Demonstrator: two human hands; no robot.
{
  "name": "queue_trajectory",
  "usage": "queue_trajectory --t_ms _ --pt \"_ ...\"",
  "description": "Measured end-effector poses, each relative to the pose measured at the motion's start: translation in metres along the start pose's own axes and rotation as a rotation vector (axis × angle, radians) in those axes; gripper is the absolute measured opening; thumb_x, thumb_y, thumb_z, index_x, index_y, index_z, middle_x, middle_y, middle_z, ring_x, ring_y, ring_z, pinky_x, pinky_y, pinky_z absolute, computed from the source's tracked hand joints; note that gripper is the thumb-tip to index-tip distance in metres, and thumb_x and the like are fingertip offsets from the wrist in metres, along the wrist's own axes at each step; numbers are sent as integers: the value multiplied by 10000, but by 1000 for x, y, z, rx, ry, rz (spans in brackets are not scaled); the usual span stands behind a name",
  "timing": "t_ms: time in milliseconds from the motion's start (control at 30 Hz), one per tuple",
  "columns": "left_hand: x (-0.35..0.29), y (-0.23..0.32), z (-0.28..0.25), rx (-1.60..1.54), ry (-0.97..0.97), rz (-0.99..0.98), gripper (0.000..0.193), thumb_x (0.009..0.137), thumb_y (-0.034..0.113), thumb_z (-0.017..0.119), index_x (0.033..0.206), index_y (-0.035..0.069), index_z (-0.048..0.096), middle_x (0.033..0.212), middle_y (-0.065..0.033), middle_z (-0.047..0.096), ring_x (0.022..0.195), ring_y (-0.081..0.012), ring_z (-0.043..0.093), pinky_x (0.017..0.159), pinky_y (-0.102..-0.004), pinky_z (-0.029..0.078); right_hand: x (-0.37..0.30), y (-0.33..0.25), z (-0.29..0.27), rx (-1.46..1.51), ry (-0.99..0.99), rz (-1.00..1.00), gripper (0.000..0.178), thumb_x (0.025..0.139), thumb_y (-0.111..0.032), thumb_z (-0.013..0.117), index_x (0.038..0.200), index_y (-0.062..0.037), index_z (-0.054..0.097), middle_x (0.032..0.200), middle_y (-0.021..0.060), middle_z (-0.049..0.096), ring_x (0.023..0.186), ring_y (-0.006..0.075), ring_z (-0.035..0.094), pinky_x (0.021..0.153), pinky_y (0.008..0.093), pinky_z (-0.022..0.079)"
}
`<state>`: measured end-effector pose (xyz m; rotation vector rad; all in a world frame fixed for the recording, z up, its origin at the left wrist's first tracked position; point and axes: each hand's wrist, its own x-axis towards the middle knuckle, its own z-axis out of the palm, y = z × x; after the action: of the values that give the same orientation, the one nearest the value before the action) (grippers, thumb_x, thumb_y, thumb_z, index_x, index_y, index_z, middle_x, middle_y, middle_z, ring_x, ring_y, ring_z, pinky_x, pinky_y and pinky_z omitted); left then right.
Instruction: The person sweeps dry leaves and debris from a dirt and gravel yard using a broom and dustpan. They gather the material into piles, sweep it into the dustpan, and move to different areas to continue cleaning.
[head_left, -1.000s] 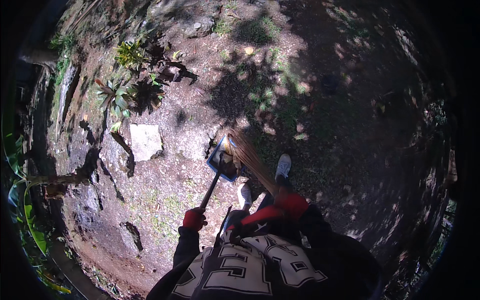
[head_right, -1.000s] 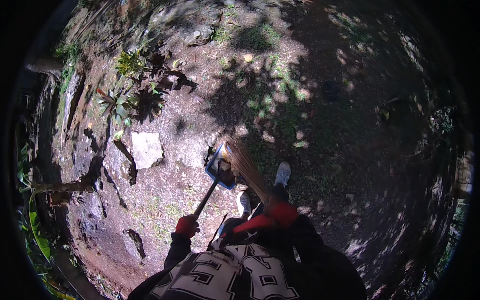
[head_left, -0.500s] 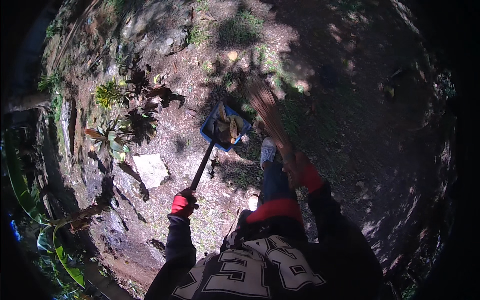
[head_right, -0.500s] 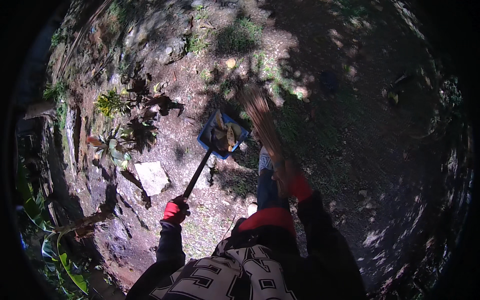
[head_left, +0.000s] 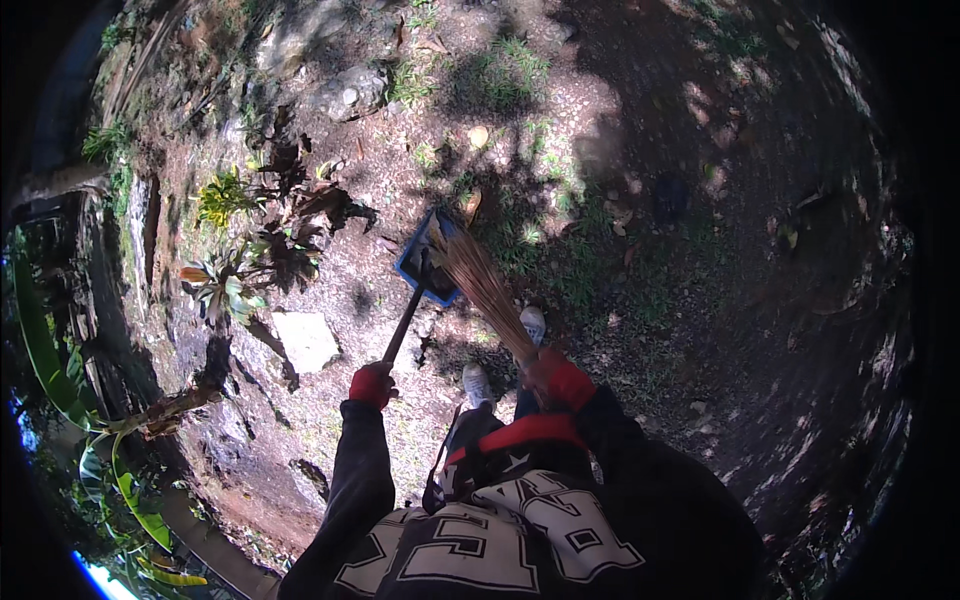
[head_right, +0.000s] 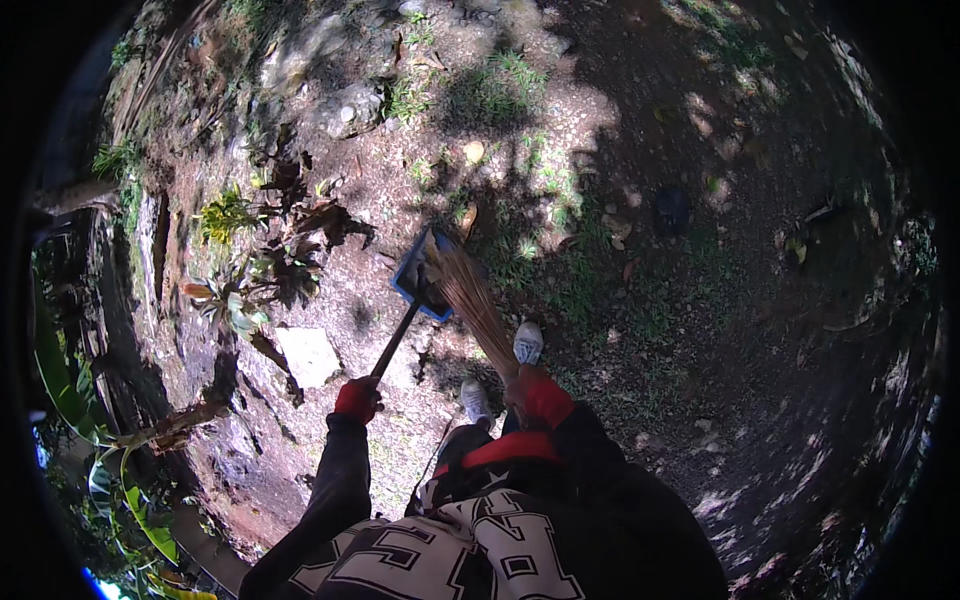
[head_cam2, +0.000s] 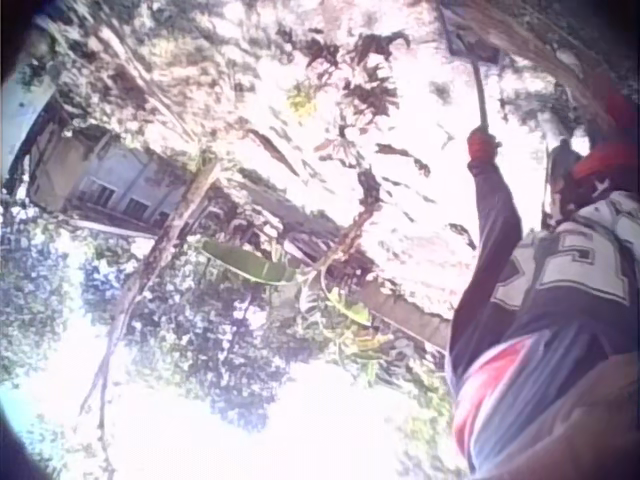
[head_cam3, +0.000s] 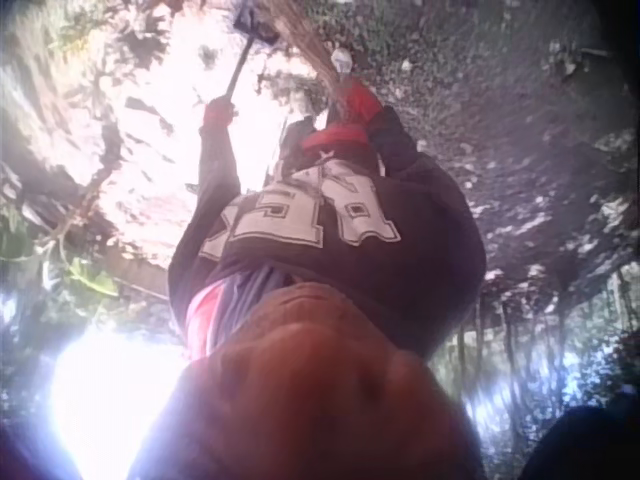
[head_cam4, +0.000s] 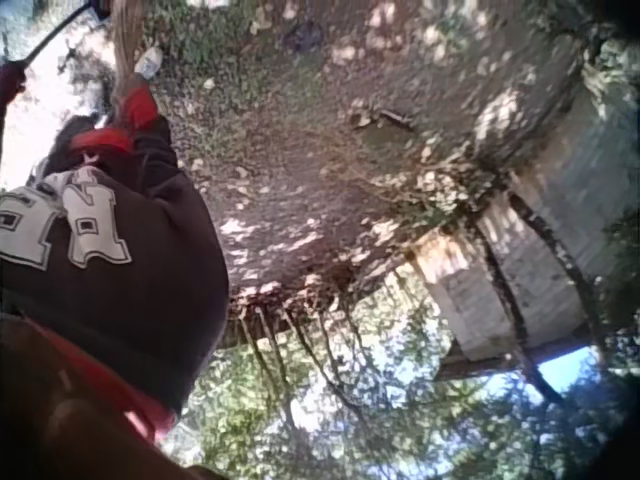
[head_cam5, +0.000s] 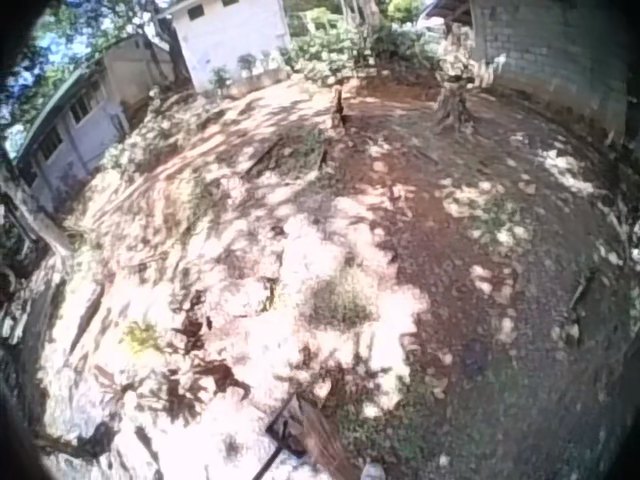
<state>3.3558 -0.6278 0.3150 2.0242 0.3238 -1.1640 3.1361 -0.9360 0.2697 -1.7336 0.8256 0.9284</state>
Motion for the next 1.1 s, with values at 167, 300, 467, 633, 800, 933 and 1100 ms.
queue_trajectory --t_ms 167,300,467,633,800,933,1100 --pt "-1 -11 7 -413 -1 -189 193 872 101 497 1013 -22 546 622 -26 415 505 -142 418 477 -325 409 -75 -19 -43 457 113 -69 462 589 -156 746 982 13 574 847 158 640 779 269 637 694 373 516" --pt "11 -9 19 -430 -4 -218 195 873 125 508 990 -27 543 621 -32 418 503 -142 416 459 -308 400 -7 -60 -57 397 359 56 405 606 -182 728 910 25 559 768 188 616 725 304 627 632 402 489" --pt "19 -4 -2 -145 -31 26 267 840 -45 495 1102 -60 545 735 -85 508 584 -166 513 480 -307 459 57 -91 -53 -212 117 -50 290 676 -193 640 911 -23 636 879 216 643 851 356 627 743 413 513" --pt "24 -12 -37 -231 -96 -52 315 801 -100 495 1111 -58 535 748 -84 536 582 -157 526 481 -306 475 -23 -72 -2 -6 63 -109 521 596 -220 741 1043 -19 563 927 213 627 872 367 617 771 419 504" --pt "19 -25 -63 -411 -134 -167 261 853 32 504 1100 -45 539 672 -62 521 545 -149 520 480 -301 485 -80 -111 -12 84 125 22 596 602 -182 737 1118 -5 499 962 230 614 891 356 617 755 422 502" --pt "-6 -42 -82 -253 -86 -57 247 842 9 525 1082 -42 541 692 -58 525 559 -144 539 481 -291 483 -61 -155 -46 -9 272 -87 516 639 -184 687 1086 10 516 903 206 626 842 347 625 734 415 503" --pt "-47 -66 -131 -398 -29 -136 294 817 -52 523 1110 -33 524 731 -58 547 575 -142 558 475 -279 481 8 -199 -65 -143 281 -226 505 617 -194 697 1048 15 539 902 223 618 851 369 614 735 422 498"
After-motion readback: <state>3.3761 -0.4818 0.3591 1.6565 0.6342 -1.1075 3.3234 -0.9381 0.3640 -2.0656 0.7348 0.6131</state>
